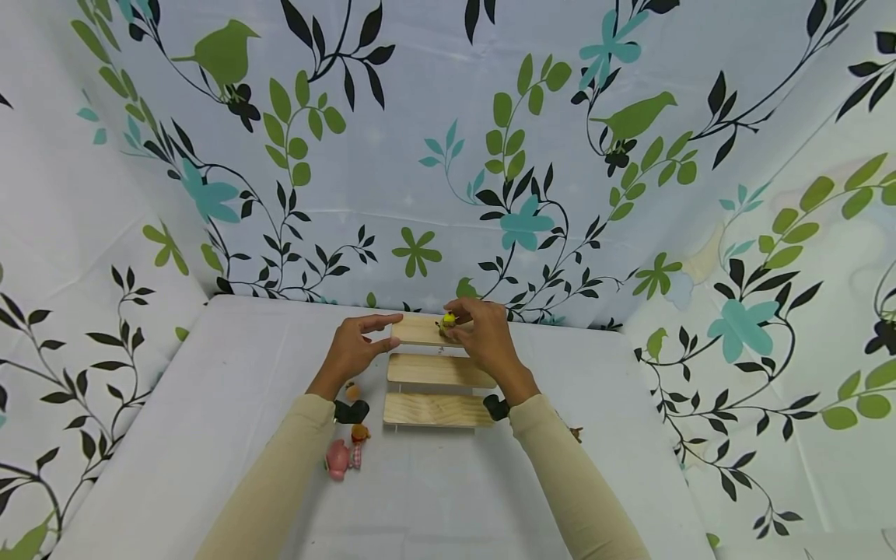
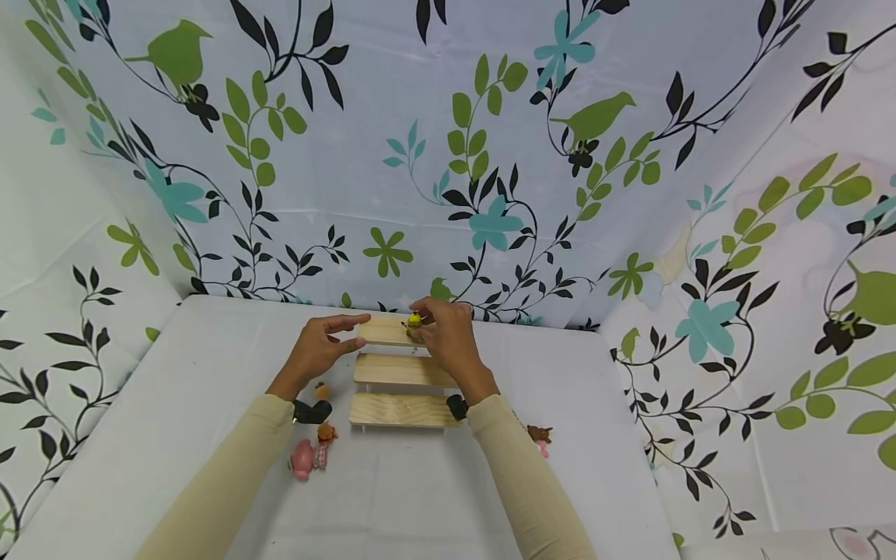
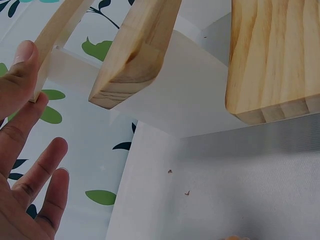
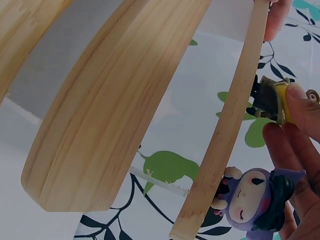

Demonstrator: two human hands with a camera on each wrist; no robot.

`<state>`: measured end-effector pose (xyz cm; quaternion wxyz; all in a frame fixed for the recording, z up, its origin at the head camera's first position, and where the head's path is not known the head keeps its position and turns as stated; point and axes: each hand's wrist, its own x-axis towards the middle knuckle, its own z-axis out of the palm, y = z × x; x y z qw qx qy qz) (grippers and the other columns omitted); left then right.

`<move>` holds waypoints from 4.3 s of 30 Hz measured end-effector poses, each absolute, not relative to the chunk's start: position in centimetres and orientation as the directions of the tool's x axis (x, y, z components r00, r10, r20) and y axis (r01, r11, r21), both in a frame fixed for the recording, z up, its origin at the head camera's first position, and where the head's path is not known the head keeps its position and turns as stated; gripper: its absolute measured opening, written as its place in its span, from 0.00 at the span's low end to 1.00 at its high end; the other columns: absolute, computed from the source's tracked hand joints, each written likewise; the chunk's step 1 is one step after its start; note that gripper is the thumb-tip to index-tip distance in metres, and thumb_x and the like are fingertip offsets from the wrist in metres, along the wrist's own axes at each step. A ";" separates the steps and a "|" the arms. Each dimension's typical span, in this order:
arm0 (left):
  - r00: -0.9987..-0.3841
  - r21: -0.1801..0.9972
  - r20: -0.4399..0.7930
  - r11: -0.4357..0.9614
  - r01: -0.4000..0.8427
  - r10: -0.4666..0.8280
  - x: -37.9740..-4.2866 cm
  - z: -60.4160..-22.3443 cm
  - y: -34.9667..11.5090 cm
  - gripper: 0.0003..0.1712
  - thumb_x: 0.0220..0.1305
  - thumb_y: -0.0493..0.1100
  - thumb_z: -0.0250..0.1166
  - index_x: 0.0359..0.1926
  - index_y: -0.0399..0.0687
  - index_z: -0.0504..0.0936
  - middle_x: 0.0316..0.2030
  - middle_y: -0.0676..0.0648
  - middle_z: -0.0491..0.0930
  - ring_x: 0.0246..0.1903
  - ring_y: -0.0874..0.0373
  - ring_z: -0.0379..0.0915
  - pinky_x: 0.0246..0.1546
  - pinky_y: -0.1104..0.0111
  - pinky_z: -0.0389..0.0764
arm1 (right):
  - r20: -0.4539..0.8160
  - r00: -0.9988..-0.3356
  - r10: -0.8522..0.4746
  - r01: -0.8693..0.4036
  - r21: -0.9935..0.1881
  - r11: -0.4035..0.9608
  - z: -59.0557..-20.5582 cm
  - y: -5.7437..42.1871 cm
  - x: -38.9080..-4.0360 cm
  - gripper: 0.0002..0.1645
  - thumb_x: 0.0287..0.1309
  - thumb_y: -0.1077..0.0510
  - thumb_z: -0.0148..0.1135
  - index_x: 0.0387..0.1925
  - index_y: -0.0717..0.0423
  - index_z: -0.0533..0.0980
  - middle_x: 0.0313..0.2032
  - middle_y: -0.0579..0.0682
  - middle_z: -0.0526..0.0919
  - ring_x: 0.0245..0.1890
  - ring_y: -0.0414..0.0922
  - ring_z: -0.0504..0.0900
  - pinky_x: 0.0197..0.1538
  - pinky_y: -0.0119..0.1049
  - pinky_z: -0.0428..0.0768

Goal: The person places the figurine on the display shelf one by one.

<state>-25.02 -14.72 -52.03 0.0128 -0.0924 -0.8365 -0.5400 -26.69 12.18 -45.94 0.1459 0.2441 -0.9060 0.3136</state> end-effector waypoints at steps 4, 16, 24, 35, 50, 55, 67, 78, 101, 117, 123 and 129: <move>-0.981 0.898 0.132 0.402 0.180 0.144 -25.0 -52.0 -14.7 0.27 0.67 0.49 0.76 0.67 0.59 0.85 0.68 0.44 0.81 0.69 0.41 0.75 0.64 0.41 0.78 | 0.420 -0.837 -0.351 -0.534 -0.488 0.690 -45.9 12.3 -26.6 0.27 0.52 0.61 0.84 0.54 0.51 0.86 0.45 0.50 0.93 0.44 0.47 0.92 0.69 0.57 0.74; -0.982 0.901 0.116 0.401 0.166 0.146 -25.0 -51.9 -14.7 0.27 0.68 0.49 0.76 0.67 0.59 0.85 0.69 0.45 0.81 0.70 0.42 0.74 0.64 0.42 0.77 | 0.447 -0.835 -0.322 -0.530 -0.492 0.691 -44.9 13.2 -25.8 0.33 0.49 0.59 0.85 0.59 0.51 0.85 0.48 0.53 0.92 0.49 0.50 0.89 0.65 0.56 0.71; -0.985 0.899 0.100 0.412 0.151 0.143 -25.0 -51.9 -14.7 0.27 0.68 0.49 0.76 0.67 0.60 0.85 0.70 0.45 0.80 0.70 0.42 0.74 0.65 0.43 0.77 | 0.511 -0.817 -0.268 -0.532 -0.486 0.693 -44.2 14.5 -25.1 0.31 0.51 0.58 0.85 0.59 0.48 0.85 0.49 0.51 0.92 0.51 0.50 0.88 0.68 0.57 0.68; -0.984 0.906 0.093 0.397 0.147 0.153 -25.1 -52.0 -14.7 0.27 0.68 0.50 0.75 0.67 0.62 0.85 0.70 0.47 0.80 0.70 0.44 0.74 0.66 0.44 0.77 | 0.557 -0.821 -0.127 -0.491 -0.574 0.655 -44.6 18.1 -23.7 0.28 0.51 0.58 0.85 0.56 0.51 0.86 0.50 0.51 0.91 0.51 0.51 0.87 0.67 0.57 0.72; -0.984 0.917 0.089 0.373 0.142 0.155 -25.2 -52.0 -14.7 0.27 0.68 0.51 0.76 0.67 0.62 0.85 0.70 0.47 0.80 0.70 0.43 0.74 0.66 0.40 0.75 | 0.415 -0.899 0.141 -0.253 -0.754 0.606 -48.9 22.0 -20.8 0.26 0.57 0.55 0.81 0.57 0.44 0.85 0.51 0.46 0.90 0.50 0.47 0.86 0.69 0.54 0.77; -0.985 0.918 0.080 0.373 0.133 0.153 -25.1 -51.9 -14.7 0.27 0.68 0.51 0.76 0.67 0.62 0.85 0.70 0.48 0.80 0.71 0.43 0.74 0.67 0.40 0.75 | 0.348 -0.919 0.185 -0.179 -0.788 0.589 -51.3 22.4 -19.7 0.25 0.58 0.54 0.81 0.57 0.42 0.85 0.50 0.45 0.90 0.50 0.46 0.86 0.68 0.52 0.79; -0.985 0.911 0.085 0.390 0.138 0.149 -25.2 -52.0 -14.7 0.28 0.68 0.51 0.75 0.67 0.63 0.84 0.70 0.48 0.80 0.70 0.43 0.74 0.65 0.44 0.77 | 0.224 -0.941 0.252 -0.048 -0.828 0.559 -55.5 22.7 -17.4 0.24 0.57 0.54 0.81 0.56 0.43 0.85 0.50 0.47 0.91 0.51 0.49 0.87 0.69 0.56 0.78; -0.986 0.910 0.081 0.393 0.132 0.143 -25.1 -52.0 -14.7 0.27 0.68 0.51 0.75 0.67 0.63 0.84 0.70 0.47 0.80 0.71 0.43 0.74 0.65 0.44 0.77 | 0.165 -0.945 0.282 0.016 -0.839 0.545 -58.5 22.9 -16.3 0.28 0.52 0.59 0.84 0.56 0.46 0.85 0.51 0.50 0.91 0.51 0.52 0.88 0.66 0.58 0.74; -0.986 0.905 0.086 0.404 0.137 0.142 -25.2 -52.1 -14.6 0.28 0.68 0.51 0.75 0.67 0.64 0.84 0.70 0.47 0.80 0.70 0.43 0.74 0.65 0.43 0.77 | 0.176 -0.943 0.281 0.024 -0.808 0.589 -59.2 21.3 -15.9 0.28 0.51 0.68 0.82 0.54 0.47 0.86 0.50 0.50 0.90 0.47 0.49 0.90 0.56 0.51 0.84; -0.984 0.904 0.099 0.401 0.150 0.145 -25.2 -52.1 -14.6 0.27 0.68 0.50 0.75 0.67 0.62 0.85 0.69 0.46 0.81 0.70 0.43 0.74 0.64 0.43 0.78 | 0.285 -0.901 0.327 0.016 -0.732 0.681 -59.7 22.4 -16.3 0.23 0.50 0.67 0.84 0.50 0.55 0.88 0.47 0.55 0.90 0.45 0.54 0.88 0.56 0.54 0.76; -0.984 0.910 0.098 0.387 0.150 0.150 -25.2 -52.0 -14.6 0.26 0.68 0.50 0.75 0.67 0.62 0.85 0.69 0.47 0.81 0.71 0.43 0.74 0.65 0.41 0.77 | 0.265 -0.900 0.346 0.053 -0.722 0.690 -59.8 22.7 -16.1 0.22 0.50 0.68 0.83 0.49 0.56 0.88 0.46 0.56 0.90 0.44 0.54 0.88 0.55 0.52 0.76; -0.984 0.907 0.096 0.393 0.149 0.152 -25.1 -52.0 -14.6 0.27 0.69 0.50 0.75 0.67 0.62 0.85 0.70 0.47 0.80 0.71 0.44 0.74 0.65 0.43 0.77 | 0.302 -0.890 0.341 0.043 -0.690 0.722 -60.3 22.8 -15.9 0.22 0.47 0.69 0.84 0.46 0.59 0.88 0.42 0.57 0.89 0.42 0.55 0.88 0.51 0.50 0.75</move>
